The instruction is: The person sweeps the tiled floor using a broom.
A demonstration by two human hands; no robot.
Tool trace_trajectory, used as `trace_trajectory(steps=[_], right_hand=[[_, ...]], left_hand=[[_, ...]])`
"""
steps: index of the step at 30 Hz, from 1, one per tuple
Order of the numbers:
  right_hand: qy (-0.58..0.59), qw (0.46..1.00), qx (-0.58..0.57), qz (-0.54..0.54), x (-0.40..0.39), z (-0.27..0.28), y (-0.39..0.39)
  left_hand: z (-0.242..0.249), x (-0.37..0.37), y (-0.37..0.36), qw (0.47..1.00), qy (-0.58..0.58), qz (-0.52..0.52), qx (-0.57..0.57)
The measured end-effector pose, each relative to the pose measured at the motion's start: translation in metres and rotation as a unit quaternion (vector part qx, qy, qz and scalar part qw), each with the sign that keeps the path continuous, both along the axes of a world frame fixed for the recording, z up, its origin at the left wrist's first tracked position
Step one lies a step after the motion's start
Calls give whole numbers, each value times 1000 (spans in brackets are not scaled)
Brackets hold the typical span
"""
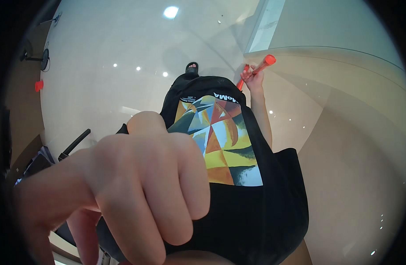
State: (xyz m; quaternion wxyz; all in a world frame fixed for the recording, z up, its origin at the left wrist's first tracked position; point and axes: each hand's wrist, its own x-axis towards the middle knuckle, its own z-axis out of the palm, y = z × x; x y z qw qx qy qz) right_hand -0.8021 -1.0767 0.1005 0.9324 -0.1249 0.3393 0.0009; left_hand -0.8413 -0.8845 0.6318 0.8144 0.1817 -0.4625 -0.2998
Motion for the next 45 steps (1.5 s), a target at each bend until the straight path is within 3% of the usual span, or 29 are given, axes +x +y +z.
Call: trace_trajectory(steps=[16, 29, 35, 39, 42, 45], right_hand=[[7, 999, -33, -23, -15, -16, -2], [-35, 999, -29, -26, -23, -12, 15], [33, 993, -117, -5, -17, 7, 25], [56, 992, -110, -7, -12, 12, 21], [38, 995, -94, -3, -8, 11, 20], [-27, 983, -181, -30, -4, 12, 24]], left_hand=[[-1, 19, -22, 982, -21, -115, 147], [-27, 24, -33, 983, 68, -162, 51], [-32, 29, -34, 978, 107, -177, 6], [-35, 36, -31, 973, 137, -184, -27], [-36, 41, -38, 970, 148, -184, -55], [-33, 49, -49, 971, 137, -177, -86]])
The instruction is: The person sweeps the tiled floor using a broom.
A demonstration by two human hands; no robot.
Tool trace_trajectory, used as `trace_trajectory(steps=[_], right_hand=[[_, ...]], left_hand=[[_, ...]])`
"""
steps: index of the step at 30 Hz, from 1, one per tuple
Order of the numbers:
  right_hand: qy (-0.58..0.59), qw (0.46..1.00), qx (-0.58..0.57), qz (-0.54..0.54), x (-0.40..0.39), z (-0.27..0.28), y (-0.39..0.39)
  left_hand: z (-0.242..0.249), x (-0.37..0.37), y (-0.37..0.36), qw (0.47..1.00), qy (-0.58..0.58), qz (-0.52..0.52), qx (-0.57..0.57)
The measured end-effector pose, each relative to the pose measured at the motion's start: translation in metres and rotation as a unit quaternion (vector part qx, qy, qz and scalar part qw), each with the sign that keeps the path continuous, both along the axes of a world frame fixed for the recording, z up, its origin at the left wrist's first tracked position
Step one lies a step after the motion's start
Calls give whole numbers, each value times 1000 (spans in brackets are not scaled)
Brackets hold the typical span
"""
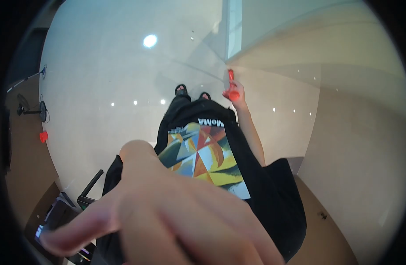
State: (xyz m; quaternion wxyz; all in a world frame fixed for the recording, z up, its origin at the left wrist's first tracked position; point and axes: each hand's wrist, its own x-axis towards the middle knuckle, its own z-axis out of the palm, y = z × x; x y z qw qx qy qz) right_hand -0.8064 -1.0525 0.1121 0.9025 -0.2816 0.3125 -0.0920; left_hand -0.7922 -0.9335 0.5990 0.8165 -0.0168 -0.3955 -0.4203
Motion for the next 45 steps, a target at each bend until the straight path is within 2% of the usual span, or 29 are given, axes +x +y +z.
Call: trace_trajectory(steps=[2, 3, 4, 5, 6, 7, 9, 10, 11, 12, 14, 16, 17, 18, 20, 22, 23, 25, 27, 29, 34, 36, 38, 39, 40, 41, 42, 44, 45], right_hand=[[50, 991, 124, 2, -5, 21, -5], [58, 997, 47, 20, 0, 18, -1], [55, 998, 24, 28, 2, 20, 0], [74, 995, 69, -4, -1, 43, 6], [64, 986, 151, 30, 4, 30, -1], [38, 991, 94, 91, -3, 11, 1], [69, 991, 76, 81, -9, 17, 8], [79, 992, 39, 91, -17, 30, 11], [64, 983, -27, 169, -31, 40, 6], [74, 978, -38, 193, -42, 46, 0], [23, 977, -52, 208, -64, 78, -8], [-6, 976, -113, 186, -79, 118, -15], [17, 974, -127, 188, -75, 141, -23], [39, 971, -142, 190, -70, 154, -31], [25, 964, -135, 227, -44, 151, -57], [44, 947, -99, 302, 11, 195, -45], [52, 952, -137, 267, 70, 206, 7], [32, 934, -172, 312, 197, 287, 128], [-2, 910, -210, 358, 283, 342, 204], [-49, 882, -233, 406, 317, 366, 224], [-203, 804, -270, 489, 392, 418, 314], [-242, 779, -247, 523, 415, 442, 344], [-277, 752, -221, 556, 443, 462, 372], [-319, 740, -247, 538, 455, 468, 383], [-361, 726, -272, 518, 469, 477, 394], [-313, 708, -144, 616, 493, 491, 400], [-316, 702, -146, 622, 509, 505, 409], [-415, 640, -79, 642, 542, 533, 426], [-455, 607, -34, 651, 556, 548, 433]], left_hand=[[-3, -28, -38, 1000, -3, 7, -21], [-9, 0, -19, 984, -128, -29, 119], [-24, 29, 7, 933, -246, -60, 258], [-47, 35, 23, 892, -193, -32, 409], [-69, 47, 30, 839, -252, 89, 474], [-120, 64, 49, 803, -198, 146, 544], [-209, 95, 100, 642, -211, 301, 672], [-272, 112, 142, 529, -216, 355, 740], [-330, 120, 192, 472, -150, 398, 773], [-338, 113, 230, 452, -8, 359, 817], [-407, 80, 326, 385, 171, 470, 776], [-510, 33, 468, 263, 126, 388, 874], [-480, -3, 496, 266, 124, 399, 869], [-445, -20, 476, 127, 166, 262, 942], [-438, -31, 464, 73, 179, 223, 955], [-406, -28, 451, 181, 213, 338, 899], [-392, 10, 486, 219, 218, 365, 878], [-355, 135, 566, 274, 179, 408, 852], [-343, 230, 592, 341, 137, 487, 792], [-325, 271, 550, 307, 111, 539, 776], [-255, 315, 480, 427, 146, 579, 679], [-249, 325, 492, 437, 135, 580, 674], [-261, 341, 518, 490, 123, 514, 693], [-258, 353, 535, 428, 112, 541, 716], [-255, 367, 551, 426, 117, 547, 712], [-251, 382, 565, 365, 96, 592, 712], [-246, 398, 578, 301, 74, 634, 709], [-194, 444, 593, 326, 84, 609, 718], [-171, 473, 601, 379, 110, 569, 721]])
